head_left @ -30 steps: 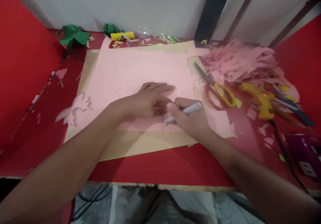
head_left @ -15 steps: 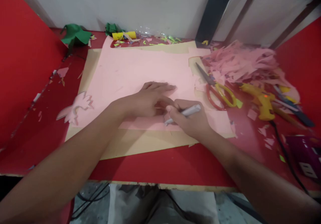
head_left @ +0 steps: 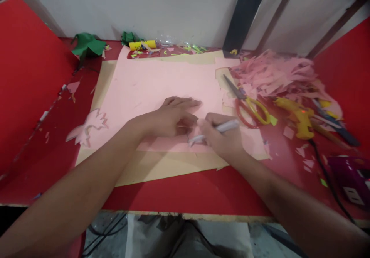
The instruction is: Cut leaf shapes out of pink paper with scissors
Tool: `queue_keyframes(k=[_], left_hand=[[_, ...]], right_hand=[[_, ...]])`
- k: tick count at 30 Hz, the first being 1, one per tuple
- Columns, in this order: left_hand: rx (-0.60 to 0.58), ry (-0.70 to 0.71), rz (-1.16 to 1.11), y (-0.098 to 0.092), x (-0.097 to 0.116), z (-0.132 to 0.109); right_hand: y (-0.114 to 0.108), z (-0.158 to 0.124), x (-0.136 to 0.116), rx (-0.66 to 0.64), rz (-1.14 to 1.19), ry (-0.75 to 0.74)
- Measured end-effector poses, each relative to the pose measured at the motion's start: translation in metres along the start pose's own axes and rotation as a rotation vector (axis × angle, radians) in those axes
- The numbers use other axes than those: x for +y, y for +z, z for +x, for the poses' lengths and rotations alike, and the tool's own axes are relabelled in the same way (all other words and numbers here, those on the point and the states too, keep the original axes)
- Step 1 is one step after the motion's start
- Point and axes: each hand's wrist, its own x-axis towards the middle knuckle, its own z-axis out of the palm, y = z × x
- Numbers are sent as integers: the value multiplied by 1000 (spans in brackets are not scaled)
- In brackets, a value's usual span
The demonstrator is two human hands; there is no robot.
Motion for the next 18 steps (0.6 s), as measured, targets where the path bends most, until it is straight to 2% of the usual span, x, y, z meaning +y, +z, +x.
queue_keyframes(k=[3, 7, 9, 11, 13, 14, 15, 18], left_hand=[[8, 13, -10, 0, 0, -1], [53, 33, -151, 0, -5, -2], [152, 20, -309, -1, -6, 1], [340, -17, -437, -5, -1, 3], [530, -29, -485, -10, 12, 3], [586, -5, -486, -13, 22, 0], [599, 48, -491, -15, 35, -5], [497, 335, -512, -19, 79, -30]], right_hand=[[-3, 2, 6, 215, 107, -39], [-6, 9, 17, 334, 240, -70], [-6, 12, 21, 349, 287, -62], [-5, 14, 23, 347, 295, -44], [-5, 15, 23, 330, 277, -24], [-5, 15, 22, 320, 275, -18], [-5, 15, 21, 311, 282, -16], [-5, 15, 20, 291, 332, -26]])
